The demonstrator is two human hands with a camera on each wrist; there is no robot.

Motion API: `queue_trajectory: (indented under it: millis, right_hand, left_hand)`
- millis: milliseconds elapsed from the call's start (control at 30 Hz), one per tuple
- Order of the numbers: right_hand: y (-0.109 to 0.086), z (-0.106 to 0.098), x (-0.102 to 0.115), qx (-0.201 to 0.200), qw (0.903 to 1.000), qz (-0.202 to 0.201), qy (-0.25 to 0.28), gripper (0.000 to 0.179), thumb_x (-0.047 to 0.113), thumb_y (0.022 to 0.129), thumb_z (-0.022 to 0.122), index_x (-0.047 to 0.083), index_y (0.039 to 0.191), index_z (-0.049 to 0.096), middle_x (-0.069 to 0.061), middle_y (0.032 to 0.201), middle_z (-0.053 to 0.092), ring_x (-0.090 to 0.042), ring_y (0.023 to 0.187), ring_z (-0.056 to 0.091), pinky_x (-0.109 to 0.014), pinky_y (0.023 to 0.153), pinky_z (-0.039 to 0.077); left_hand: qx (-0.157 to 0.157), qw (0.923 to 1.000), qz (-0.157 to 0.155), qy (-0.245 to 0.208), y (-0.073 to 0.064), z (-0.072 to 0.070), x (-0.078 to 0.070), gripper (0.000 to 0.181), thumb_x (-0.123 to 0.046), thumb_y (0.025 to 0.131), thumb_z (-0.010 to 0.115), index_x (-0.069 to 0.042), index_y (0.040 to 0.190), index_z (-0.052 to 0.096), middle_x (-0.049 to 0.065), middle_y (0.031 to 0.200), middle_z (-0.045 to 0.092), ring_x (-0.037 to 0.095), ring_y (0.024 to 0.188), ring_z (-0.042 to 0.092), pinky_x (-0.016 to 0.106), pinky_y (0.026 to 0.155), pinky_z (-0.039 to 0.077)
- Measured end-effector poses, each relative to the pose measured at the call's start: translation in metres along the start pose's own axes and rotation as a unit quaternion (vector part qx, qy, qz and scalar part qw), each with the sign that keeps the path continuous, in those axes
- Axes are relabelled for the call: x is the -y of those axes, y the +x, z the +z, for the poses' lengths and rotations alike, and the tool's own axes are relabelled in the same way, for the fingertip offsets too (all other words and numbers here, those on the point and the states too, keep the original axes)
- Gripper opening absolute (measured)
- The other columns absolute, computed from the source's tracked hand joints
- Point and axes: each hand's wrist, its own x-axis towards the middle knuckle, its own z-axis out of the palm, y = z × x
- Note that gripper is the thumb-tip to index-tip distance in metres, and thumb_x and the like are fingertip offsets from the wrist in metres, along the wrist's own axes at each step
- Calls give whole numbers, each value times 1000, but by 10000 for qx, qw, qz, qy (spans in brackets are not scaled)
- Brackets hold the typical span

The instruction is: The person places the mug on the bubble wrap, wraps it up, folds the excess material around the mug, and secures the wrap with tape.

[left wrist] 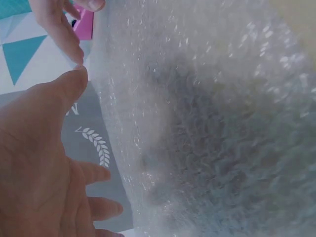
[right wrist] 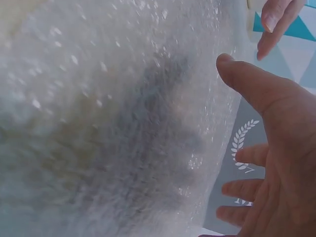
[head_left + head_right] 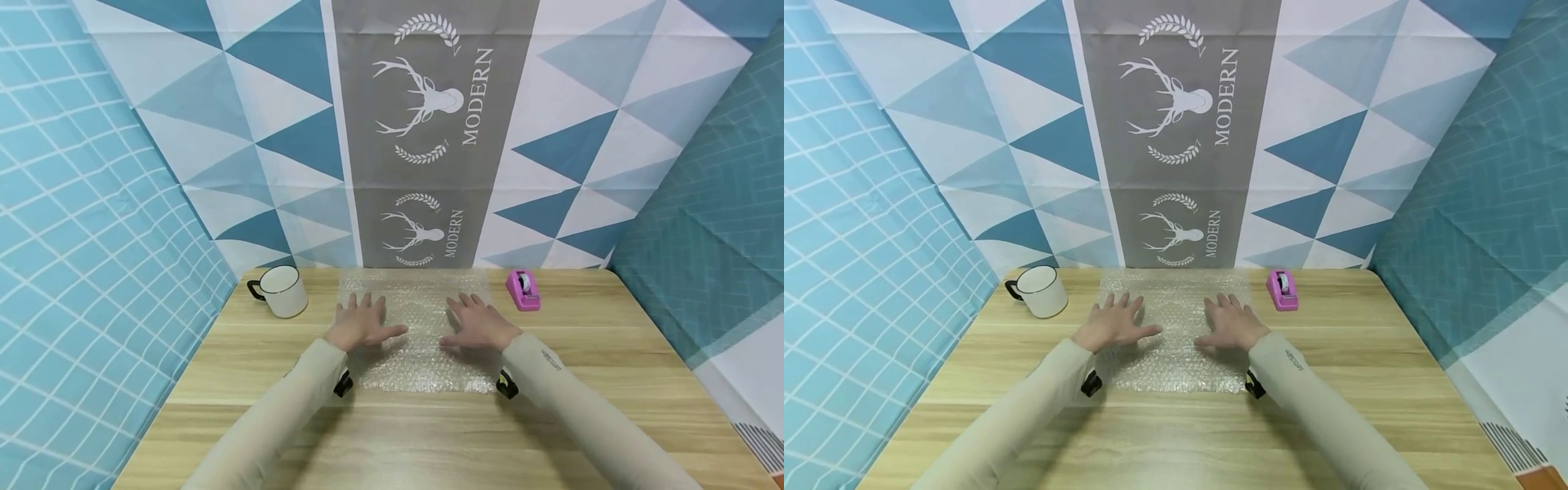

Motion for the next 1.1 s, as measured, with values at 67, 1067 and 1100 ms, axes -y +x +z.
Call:
queue_trajectory:
  millis: [67,1067,1100]
  right_hand:
    - [5,-1,0,29,10000,-6,-9,104,64,85,71,6,161,30,-29,166,22,-56,149,25,-75,114,28]
    - [59,4,-32,-136,9960,320,827,89,51,101,57,0,163,17,-39,164,6,-62,149,17,-73,117,24]
    - [59,5,-33,-155,9958,306,847,85,47,103,55,-1,162,18,-40,163,7,-62,148,19,-71,118,25]
  left_hand:
    - [13,10000,-5,-1,3,0,0,100,-82,89,47,-18,164,28,20,170,20,53,154,16,75,120,13]
    - [-101,9988,25,-486,61,9,21,74,-53,107,37,-12,165,17,27,170,3,51,156,6,68,124,12]
    - [-105,9987,34,-505,61,9,21,70,-48,108,38,-12,165,19,28,170,5,52,155,8,68,124,14]
